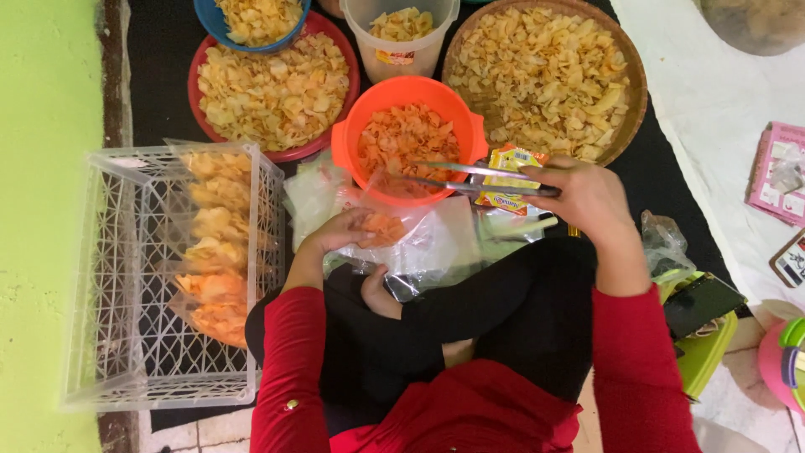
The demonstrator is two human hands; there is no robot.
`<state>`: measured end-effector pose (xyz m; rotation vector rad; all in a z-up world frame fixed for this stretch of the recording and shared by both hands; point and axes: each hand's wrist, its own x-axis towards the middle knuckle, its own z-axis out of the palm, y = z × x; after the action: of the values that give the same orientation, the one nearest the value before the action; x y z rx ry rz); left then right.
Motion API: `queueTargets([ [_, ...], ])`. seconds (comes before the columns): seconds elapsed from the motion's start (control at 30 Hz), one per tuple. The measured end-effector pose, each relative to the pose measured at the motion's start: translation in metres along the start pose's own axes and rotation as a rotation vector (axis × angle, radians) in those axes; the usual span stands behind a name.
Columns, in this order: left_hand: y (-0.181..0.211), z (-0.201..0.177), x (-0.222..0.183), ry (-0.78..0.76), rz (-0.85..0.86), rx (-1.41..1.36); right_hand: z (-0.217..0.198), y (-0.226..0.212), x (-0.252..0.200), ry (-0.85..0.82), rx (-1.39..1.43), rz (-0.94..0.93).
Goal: The person uses tongs to transfer orange chips from a bowl into small plastic bags. They handle each bag individually, filling it with chips and placing it into a crate.
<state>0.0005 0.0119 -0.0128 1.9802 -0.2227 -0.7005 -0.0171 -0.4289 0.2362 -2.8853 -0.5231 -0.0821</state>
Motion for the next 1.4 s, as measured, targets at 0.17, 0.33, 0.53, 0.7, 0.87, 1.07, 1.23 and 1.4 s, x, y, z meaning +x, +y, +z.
queueTargets([
  [0.17,0.018,0.001,-0.01,-0.014,-0.001,0.014,-0.001,-0.005,-0.009,0.065,-0.453,-0.189],
  [0.33,0.014,0.002,-0.009,-0.02,0.067,-0.064,0.004,-0.017,-0.005,0.122,-0.621,-0.27],
  [0.53,0.064,-0.009,-0.031,-0.041,0.095,-0.241,-0.005,-0.013,-0.01,0.204,-0.662,-0.264],
  [0.7,0.083,-0.012,-0.037,-0.102,0.103,-0.45,-0.007,-0.015,-0.022,0.283,-0.78,-0.351],
  [0.87,0.024,-0.002,-0.008,-0.112,0.11,-0.513,-0.03,-0.036,-0.033,0.318,-0.806,-0.43],
  [1.07,0.037,-0.004,-0.013,-0.113,0.108,-0.481,-0.057,-0.054,-0.034,0.125,-0.649,-0.388],
  [1.23,0.063,-0.008,-0.026,-0.086,0.127,-0.465,-0.056,-0.038,-0.031,0.115,-0.53,-0.316],
  [1.4,0.032,0.002,-0.015,-0.071,0.133,-0.372,-0.053,-0.042,-0.027,0.242,-0.701,-0.342],
])
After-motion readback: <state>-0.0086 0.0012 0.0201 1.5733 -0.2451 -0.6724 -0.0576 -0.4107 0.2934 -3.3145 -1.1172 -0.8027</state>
